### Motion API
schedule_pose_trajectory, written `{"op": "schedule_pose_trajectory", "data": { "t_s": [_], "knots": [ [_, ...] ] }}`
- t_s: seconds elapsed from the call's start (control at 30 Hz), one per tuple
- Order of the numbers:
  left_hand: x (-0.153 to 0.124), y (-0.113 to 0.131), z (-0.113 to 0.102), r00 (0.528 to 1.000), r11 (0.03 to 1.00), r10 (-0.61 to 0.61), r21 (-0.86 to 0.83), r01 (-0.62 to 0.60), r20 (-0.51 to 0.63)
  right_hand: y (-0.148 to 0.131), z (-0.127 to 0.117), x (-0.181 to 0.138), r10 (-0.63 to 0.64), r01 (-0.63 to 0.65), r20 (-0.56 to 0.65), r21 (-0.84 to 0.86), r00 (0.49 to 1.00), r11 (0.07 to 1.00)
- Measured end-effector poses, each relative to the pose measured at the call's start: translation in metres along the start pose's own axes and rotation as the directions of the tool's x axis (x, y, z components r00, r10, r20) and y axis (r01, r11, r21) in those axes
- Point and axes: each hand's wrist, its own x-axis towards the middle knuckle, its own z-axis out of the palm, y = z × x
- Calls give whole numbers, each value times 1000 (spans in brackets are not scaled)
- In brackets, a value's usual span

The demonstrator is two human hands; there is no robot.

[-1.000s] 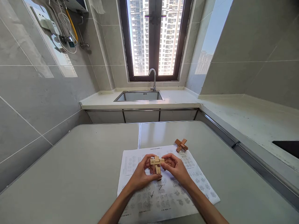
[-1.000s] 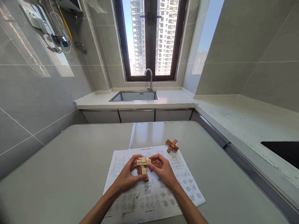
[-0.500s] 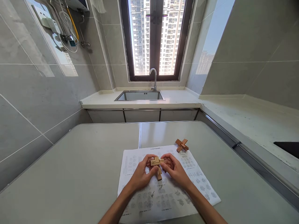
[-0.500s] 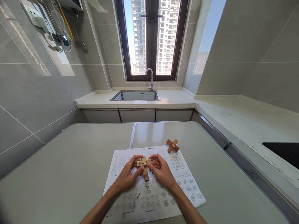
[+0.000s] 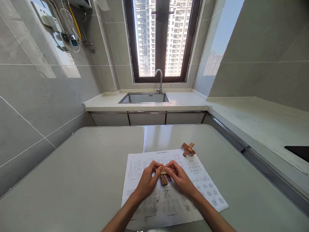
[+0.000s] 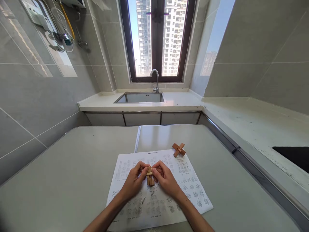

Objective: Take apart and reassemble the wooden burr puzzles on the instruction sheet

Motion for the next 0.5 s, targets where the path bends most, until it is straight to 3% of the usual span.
{"op": "schedule_pose_trajectory", "data": {
  "t_s": [0.33,0.5],
  "knots": [
    [2,-8,0,998,998,-55,-36,54,-20,5,4,-2,-44,37,-48,-130,998,991],
    [1,-6,1,999,998,-46,-42,46,-12,4,5,-2,-19,15,-53,-74,998,997]
  ]
}}
